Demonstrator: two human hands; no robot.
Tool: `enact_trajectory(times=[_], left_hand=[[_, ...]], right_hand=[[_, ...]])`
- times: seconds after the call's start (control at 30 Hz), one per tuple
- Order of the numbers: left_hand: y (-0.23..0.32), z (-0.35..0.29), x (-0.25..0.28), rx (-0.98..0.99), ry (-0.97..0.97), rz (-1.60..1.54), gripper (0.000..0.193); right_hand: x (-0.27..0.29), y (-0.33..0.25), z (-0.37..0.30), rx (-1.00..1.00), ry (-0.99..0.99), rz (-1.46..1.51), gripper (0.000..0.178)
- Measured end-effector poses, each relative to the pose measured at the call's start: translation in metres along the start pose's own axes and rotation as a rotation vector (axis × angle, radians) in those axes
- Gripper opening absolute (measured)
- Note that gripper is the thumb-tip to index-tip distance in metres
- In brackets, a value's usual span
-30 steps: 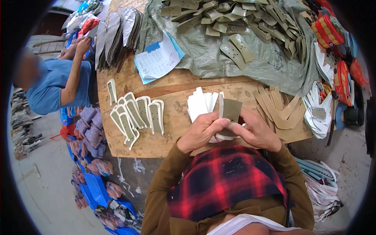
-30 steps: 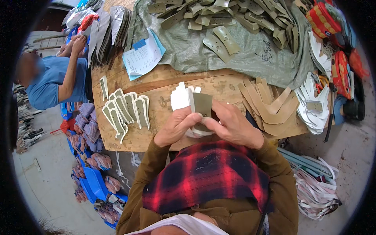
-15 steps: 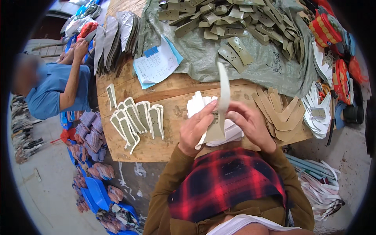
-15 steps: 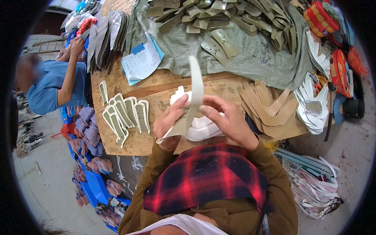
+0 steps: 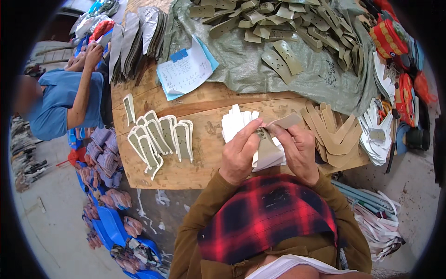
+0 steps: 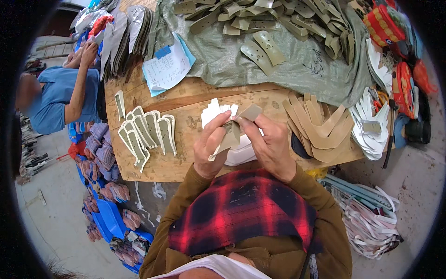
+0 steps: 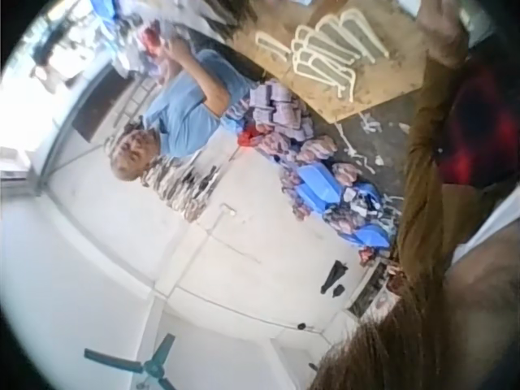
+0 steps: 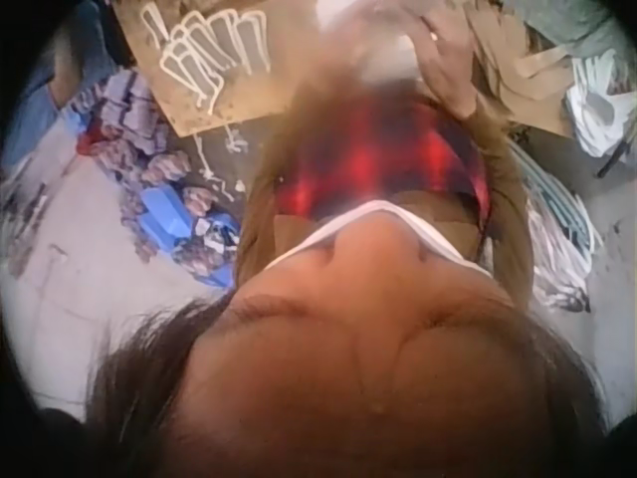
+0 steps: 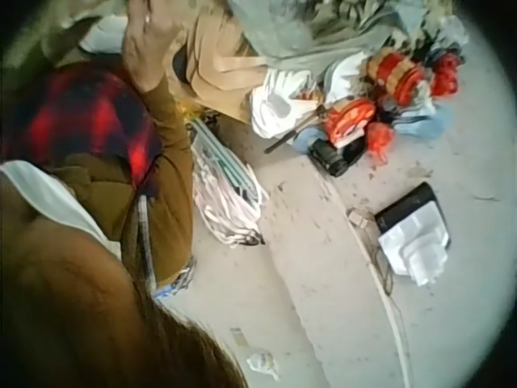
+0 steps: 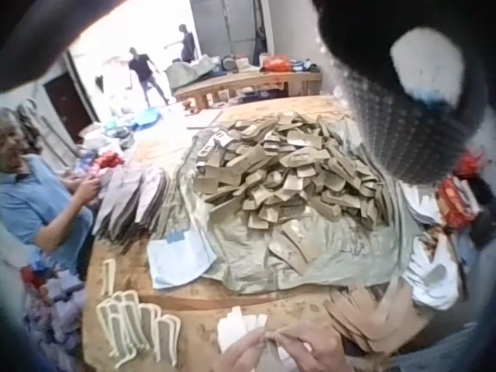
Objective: The person repeatedly picks up a white foam insole and a green leather-like upper piece, aligns them, and presses them together. The assembled units are placed on the table to the left. The process is repeated continuously with materials from a large pile on the right.
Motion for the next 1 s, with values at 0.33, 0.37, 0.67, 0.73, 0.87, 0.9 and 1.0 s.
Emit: enact_trajectory(times=[0.33,0.37,0.67,0.73,0.87,0.9,1.0], left_hand=[[-0.008,-0.002,-0.019,0.049,-0.048,0.076,0.039],[-0.009,-0.002,-0.019,0.051,-0.044,0.077,0.040],[-0.011,-0.006,-0.030,0.023,-0.108,0.178,0.026],[-0.017,-0.008,-0.028,0.010,-0.097,0.198,0.028],[-0.022,-0.008,-0.023,0.173,-0.099,0.088,0.022],[-0.026,-0.007,-0.023,0.296,-0.146,0.024,0.020],[-0.024,-0.006,-0.024,0.592,-0.247,-0.220,0.019]], right_hand=[[0.005,0.006,-0.004,-0.108,-0.016,0.094,0.021],[0.004,0.007,-0.005,-0.152,-0.044,0.115,0.021],[0.011,0.014,-0.010,-0.223,-0.079,0.180,0.034],[0.019,0.006,-0.011,-0.260,0.005,0.323,0.033],[0.038,-0.010,0.000,-0.176,0.087,0.479,0.034],[0.041,-0.002,0.003,-0.157,0.166,0.507,0.032],[0.022,0.030,0.008,-0.182,-0.210,0.243,0.027]])
Point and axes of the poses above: each hand's wrist, its own z-axis towards the middle knuckle, its own x-axis out of the back of the hand, y = z × x, the point moved 8 cm from there along z, towards the middle knuckle, and after that the axes turned 2 degrees about y, right-handed, at the moved point
